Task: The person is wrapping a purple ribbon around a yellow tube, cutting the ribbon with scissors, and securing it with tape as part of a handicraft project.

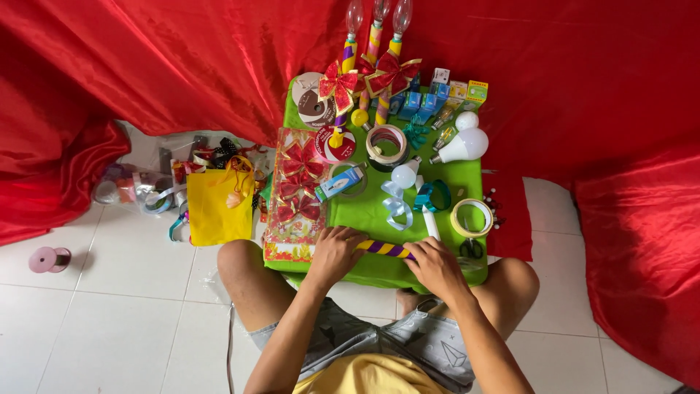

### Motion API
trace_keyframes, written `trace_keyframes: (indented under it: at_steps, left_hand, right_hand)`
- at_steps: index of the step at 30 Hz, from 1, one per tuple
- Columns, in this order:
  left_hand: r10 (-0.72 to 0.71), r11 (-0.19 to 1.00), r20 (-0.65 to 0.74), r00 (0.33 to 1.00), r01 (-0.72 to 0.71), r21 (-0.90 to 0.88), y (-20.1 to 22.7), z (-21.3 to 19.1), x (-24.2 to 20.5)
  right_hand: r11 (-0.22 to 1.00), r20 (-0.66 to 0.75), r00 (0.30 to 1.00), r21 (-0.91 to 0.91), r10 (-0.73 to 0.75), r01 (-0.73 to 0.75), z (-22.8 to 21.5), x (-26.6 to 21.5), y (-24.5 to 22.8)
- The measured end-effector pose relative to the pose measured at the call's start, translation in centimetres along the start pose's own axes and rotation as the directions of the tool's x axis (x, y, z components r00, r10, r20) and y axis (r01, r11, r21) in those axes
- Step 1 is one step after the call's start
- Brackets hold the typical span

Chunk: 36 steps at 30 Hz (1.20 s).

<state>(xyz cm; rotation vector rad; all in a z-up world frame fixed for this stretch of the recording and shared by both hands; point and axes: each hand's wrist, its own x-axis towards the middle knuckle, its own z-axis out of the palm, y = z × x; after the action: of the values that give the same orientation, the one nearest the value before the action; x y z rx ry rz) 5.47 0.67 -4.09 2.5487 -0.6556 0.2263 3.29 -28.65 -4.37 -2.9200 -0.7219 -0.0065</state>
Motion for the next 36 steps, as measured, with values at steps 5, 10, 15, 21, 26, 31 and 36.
trace_keyframes:
  at_steps: [5,10,15,21,26,31,36]
  left_hand:
    - [-0.026,0.999,0.026,0.999,0.026,0.019,0.4,-0.2,0.3]
    - [-0.025,1.000,0.047,0.999,0.024,0.015,0.4,-0.2,0.4]
    - [-0.038,0.999,0.076,0.996,0.039,-0.009,0.6,-0.7,0.4]
    - [-0.041,0.999,0.096,0.995,0.044,-0.027,0.9,-1.5,0.6]
    - [-0.035,0.993,0.052,0.998,0.040,-0.112,1.7,-2.6,0.5]
    - [-0.018,0.968,-0.113,0.993,-0.011,-0.250,3.6,-4.7,0.4]
    - [-0.031,0.924,-0.243,0.970,-0.065,-0.377,4.3,-4.8,-0.8]
  right_hand:
    - [0.999,-0.089,0.996,0.016,-0.029,0.031,-1.4,0.2,-0.7]
    - [0.999,-0.094,0.995,0.036,-0.025,0.028,-1.3,0.0,-0.8]
    - [0.994,-0.085,0.996,0.105,-0.005,0.014,-3.9,0.1,-2.0]
    - [0.980,-0.268,0.947,0.141,0.177,-0.143,-3.5,0.1,1.7]
    - [0.946,-0.355,0.885,-0.006,0.301,-0.325,-4.8,-0.7,4.5]
    - [0.915,-0.368,0.873,-0.119,0.321,-0.386,-2.4,-1.4,6.6]
    - [0.922,-0.358,0.879,-0.103,0.315,-0.373,-3.4,-1.4,6.2]
